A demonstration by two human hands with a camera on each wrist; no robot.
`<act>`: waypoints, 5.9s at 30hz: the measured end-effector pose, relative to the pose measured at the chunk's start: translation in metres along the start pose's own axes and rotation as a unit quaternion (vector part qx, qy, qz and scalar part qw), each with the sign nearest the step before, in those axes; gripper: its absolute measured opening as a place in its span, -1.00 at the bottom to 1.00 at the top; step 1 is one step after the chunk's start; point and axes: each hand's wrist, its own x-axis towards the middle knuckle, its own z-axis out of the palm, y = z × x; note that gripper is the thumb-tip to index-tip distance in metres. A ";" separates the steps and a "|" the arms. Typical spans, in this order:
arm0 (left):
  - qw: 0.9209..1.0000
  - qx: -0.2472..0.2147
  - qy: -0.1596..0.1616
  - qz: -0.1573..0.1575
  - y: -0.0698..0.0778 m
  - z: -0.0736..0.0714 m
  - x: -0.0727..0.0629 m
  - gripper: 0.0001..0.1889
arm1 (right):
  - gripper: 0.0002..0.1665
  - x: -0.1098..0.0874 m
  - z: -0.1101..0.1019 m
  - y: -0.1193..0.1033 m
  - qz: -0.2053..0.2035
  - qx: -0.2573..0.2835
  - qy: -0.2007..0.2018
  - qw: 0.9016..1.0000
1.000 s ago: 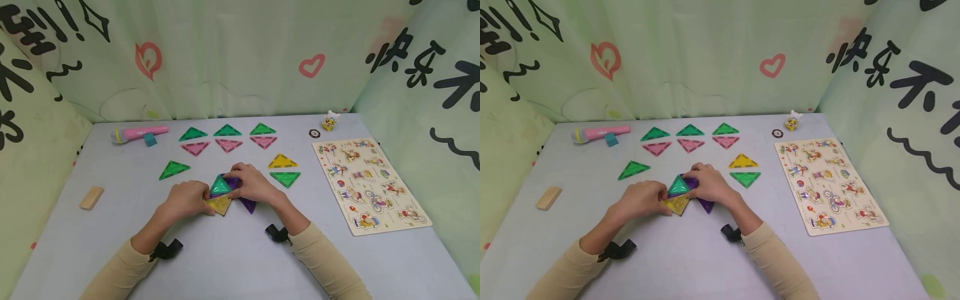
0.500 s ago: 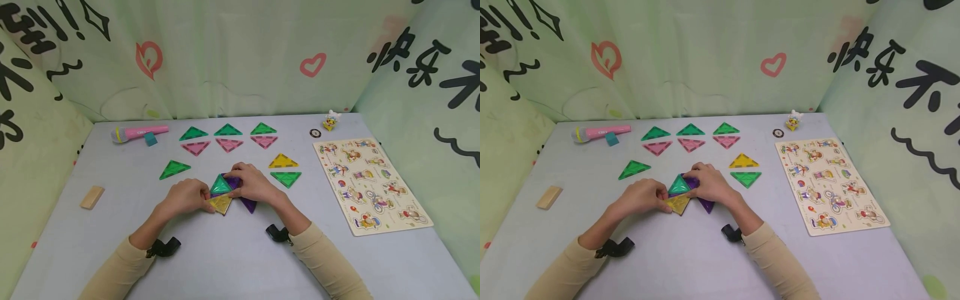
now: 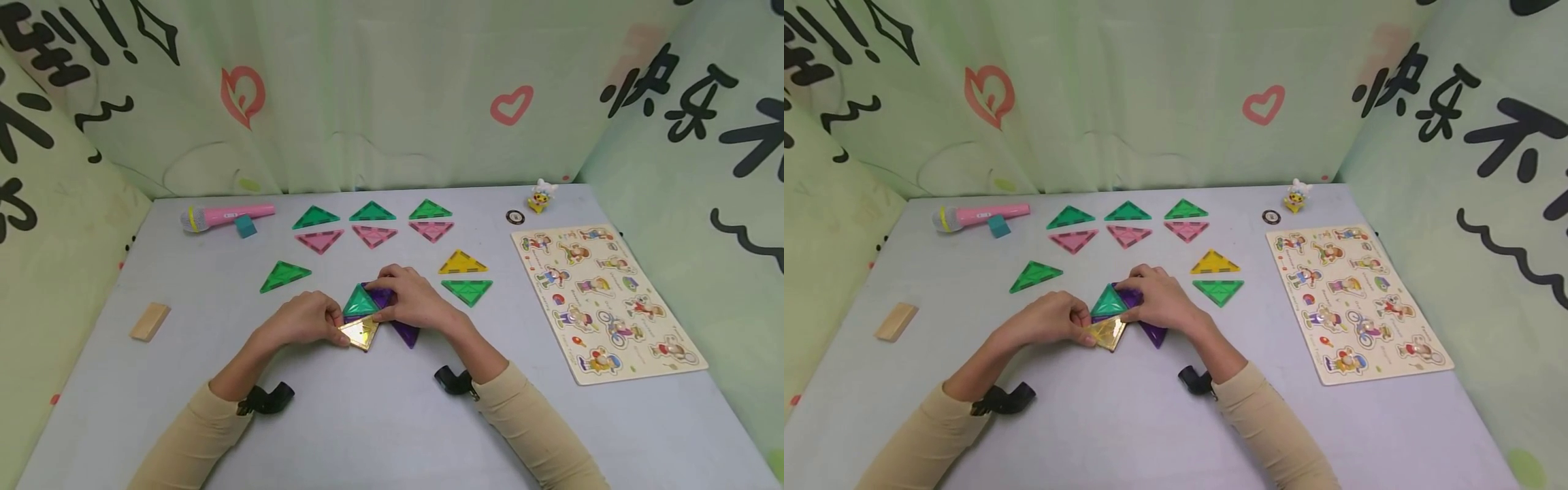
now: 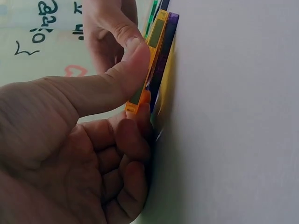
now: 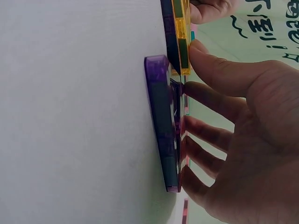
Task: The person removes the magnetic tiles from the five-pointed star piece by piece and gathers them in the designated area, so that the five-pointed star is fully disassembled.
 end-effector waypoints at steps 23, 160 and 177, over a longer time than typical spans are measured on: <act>0.991 -0.088 -0.089 0.055 -0.016 -0.011 0.007 -0.90 | -0.29 -0.003 -0.004 0.004 -0.021 0.013 -0.015 1.000; 0.990 0.119 0.058 0.053 0.029 0.008 0.027 -0.34 | -0.46 -0.025 -0.003 0.009 -0.030 -0.024 0.002 0.999; 0.990 0.104 0.095 0.016 0.041 0.023 0.022 -0.42 | -0.40 -0.022 -0.001 0.003 0.005 0.040 0.015 0.999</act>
